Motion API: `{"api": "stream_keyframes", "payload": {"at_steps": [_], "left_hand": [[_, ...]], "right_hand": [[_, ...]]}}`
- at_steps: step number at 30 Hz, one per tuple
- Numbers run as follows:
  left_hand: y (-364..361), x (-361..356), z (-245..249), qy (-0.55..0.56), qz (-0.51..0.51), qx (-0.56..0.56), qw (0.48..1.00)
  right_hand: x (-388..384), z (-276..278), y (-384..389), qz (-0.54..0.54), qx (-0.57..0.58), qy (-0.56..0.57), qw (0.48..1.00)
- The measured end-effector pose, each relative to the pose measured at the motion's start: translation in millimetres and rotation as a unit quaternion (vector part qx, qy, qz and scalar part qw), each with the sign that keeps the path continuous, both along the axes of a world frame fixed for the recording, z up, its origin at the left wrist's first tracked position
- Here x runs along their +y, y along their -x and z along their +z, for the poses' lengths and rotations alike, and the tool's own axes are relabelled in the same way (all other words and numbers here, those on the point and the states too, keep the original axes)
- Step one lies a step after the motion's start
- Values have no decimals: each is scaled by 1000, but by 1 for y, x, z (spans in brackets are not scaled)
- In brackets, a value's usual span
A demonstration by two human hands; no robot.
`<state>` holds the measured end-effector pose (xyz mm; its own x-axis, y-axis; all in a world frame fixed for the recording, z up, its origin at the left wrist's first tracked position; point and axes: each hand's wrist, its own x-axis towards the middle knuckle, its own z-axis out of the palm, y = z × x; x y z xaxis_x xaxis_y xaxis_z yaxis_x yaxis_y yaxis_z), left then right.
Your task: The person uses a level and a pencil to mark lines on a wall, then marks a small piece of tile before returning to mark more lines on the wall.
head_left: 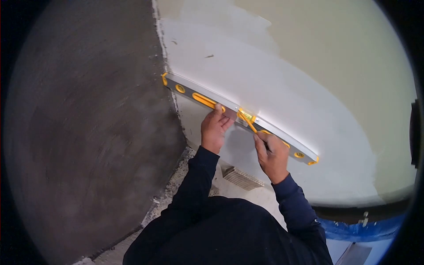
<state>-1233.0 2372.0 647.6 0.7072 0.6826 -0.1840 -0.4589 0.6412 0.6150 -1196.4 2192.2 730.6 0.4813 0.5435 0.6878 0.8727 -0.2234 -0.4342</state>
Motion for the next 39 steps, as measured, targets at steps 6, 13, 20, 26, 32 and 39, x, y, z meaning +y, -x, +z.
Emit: {"api": "stream_keyframes", "payload": {"at_steps": [6,13,20,26,32,39], "left_hand": [[0,-1,5,25,-16,-45,999],[-1,-3,1,86,51,-63,993],[3,-2,-2,117,38,-52,991],[-1,-4,-4,68,27,-102,992],[-2,-5,0,-17,3,-84,996],[26,-29,-17,-48,-24,-45,998]], "right_hand": [[65,-3,-8,39,-27,42,998],[164,12,-4,69,-80,100,989],[229,23,10,96,-87,130,983],[223,27,12,60,-112,154,980],[97,39,21,120,52,-46,990],[-161,-3,23,139,471,-68,868]]}}
